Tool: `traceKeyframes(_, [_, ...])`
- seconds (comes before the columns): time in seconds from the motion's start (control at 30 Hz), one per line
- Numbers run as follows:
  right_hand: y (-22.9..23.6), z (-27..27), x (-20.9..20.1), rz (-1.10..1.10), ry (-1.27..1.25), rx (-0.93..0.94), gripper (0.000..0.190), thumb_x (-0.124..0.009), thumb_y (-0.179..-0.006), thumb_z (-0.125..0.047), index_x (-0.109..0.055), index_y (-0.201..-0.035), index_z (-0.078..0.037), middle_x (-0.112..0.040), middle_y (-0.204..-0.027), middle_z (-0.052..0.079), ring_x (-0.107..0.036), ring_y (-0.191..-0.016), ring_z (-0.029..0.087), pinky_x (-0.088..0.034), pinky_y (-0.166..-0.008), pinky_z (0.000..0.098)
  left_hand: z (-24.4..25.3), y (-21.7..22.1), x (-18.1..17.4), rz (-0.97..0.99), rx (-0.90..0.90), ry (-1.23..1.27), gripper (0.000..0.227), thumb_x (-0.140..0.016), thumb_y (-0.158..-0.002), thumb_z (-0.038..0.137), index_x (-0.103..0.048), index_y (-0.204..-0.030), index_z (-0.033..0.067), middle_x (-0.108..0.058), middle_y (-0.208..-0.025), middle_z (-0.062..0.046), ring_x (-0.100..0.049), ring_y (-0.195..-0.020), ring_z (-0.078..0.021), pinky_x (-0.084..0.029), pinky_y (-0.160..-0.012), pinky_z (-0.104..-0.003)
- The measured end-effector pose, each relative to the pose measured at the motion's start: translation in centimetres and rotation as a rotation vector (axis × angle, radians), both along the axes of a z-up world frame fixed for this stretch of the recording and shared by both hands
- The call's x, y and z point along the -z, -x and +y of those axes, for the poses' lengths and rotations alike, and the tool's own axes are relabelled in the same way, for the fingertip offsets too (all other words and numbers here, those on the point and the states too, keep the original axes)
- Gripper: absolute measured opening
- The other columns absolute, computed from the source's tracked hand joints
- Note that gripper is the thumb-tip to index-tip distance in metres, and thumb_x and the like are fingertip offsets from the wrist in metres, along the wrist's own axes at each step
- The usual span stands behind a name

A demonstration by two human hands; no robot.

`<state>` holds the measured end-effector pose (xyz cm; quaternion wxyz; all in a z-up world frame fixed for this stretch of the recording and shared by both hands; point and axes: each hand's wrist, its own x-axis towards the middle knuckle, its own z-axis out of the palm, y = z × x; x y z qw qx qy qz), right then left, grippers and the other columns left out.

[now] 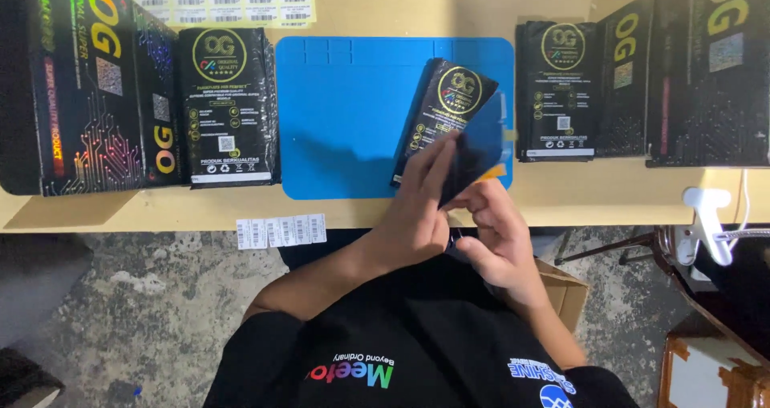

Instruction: The person unpacks several smartphone display assemblies from their packaging. They remove the screens from black boxes, peel off protective films, and inspect the components, including the ribbon cables and the front glass, before placing them on a blue mat.

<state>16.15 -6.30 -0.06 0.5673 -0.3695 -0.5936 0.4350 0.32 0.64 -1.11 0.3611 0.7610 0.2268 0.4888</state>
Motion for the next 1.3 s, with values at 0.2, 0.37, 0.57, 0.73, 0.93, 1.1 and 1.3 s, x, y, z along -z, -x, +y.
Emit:
traceKeyframes(0.2, [0.0, 0.7, 1.2, -0.137, 0.058, 0.275, 0.026, -0.072, -0.095, -0.012, -0.065, -0.109, 0.008, -0.053, -0.099, 0.017, -0.053, -0.088, 0.025, -0.046, -0.077, 0.0397, 0.6, -0.9, -0.9, 0.411, -0.136, -0.209, 0.102, -0.060, -0.070, 0.010, -0.025, -0.166, 0.0052, -0.020, -0.165, -0.027, -0.040, -0.135, -0.0438, -0.036, -0.116, -0.055])
traceKeyframes(0.37, [-2.7, -0.6, 6.3, 0.043, 0.242, 0.352, 0.028, -0.063, -0.094, 0.004, -0.065, -0.122, 0.009, -0.068, -0.092, 0.015, -0.067, -0.080, 0.020, -0.055, -0.070, 0.0375, 1.2, -0.1, -0.8, 0.335, 0.006, -0.084, 0.102, -0.069, -0.078, 0.038, -0.026, -0.165, 0.0079, -0.017, -0.169, -0.027, -0.034, -0.147, -0.0512, -0.025, -0.122, -0.063])
traceKeyframes(0.57, [-6.0, 1.0, 4.7, 0.098, 0.154, 0.519, 0.027, -0.062, -0.096, 0.001, -0.064, -0.123, 0.004, -0.072, -0.087, 0.013, -0.063, -0.071, 0.010, -0.052, -0.064, 0.0295, 1.9, 0.8, -1.5, 0.529, -0.144, -0.002, 0.072, -0.060, -0.096, 0.045, -0.046, -0.156, 0.0094, -0.021, -0.164, -0.028, -0.024, -0.142, -0.0663, -0.019, -0.111, -0.080])
traceKeyframes(0.73, [-7.5, 1.1, 3.2, 0.074, 0.059, 0.595, 0.032, -0.062, -0.096, -0.001, -0.061, -0.127, 0.005, -0.072, -0.106, 0.019, -0.066, -0.094, 0.016, -0.058, -0.082, 0.0340, 1.6, 0.5, -1.4, 0.682, -0.199, -0.049, 0.071, -0.076, -0.081, 0.029, -0.058, -0.145, 0.0046, -0.035, -0.157, -0.028, -0.033, -0.140, -0.0580, -0.024, -0.112, -0.076])
traceKeyframes(0.93, [-9.3, 0.4, 4.0, 0.065, 0.016, 0.606, 0.034, -0.064, -0.093, -0.003, -0.062, -0.126, 0.007, -0.072, -0.104, 0.023, -0.070, -0.088, 0.018, -0.058, -0.074, 0.0309, 0.9, 2.0, -3.6, 0.721, -0.074, -0.019, 0.096, -0.064, -0.062, 0.019, -0.045, -0.156, 0.0123, -0.029, -0.164, -0.024, -0.037, -0.140, -0.0557, -0.012, -0.110, -0.084])
traceKeyframes(1.1, [-9.4, -0.1, 5.8, 0.096, 0.051, 0.636, 0.035, -0.063, -0.093, -0.002, -0.062, -0.127, 0.006, -0.073, -0.102, 0.020, -0.068, -0.087, 0.013, -0.057, -0.072, 0.0293, 0.5, 2.2, -4.1, 0.745, -0.078, 0.017, 0.096, -0.059, -0.063, 0.020, -0.042, -0.156, 0.0064, -0.030, -0.159, -0.032, -0.031, -0.145, -0.0534, -0.009, -0.114, -0.080])
traceKeyframes(1.3, [-8.6, -1.1, 5.2, 0.106, 0.101, 0.601, 0.041, -0.061, -0.099, -0.008, -0.055, -0.136, 0.007, -0.063, -0.132, 0.015, -0.061, -0.122, 0.023, -0.050, -0.111, 0.0385, 0.6, 2.1, -2.3, 0.754, -0.220, -0.102, 0.094, -0.088, -0.075, 0.049, -0.047, -0.151, 0.0093, -0.052, -0.136, -0.015, -0.042, -0.135, -0.0371, -0.018, -0.119, -0.070])
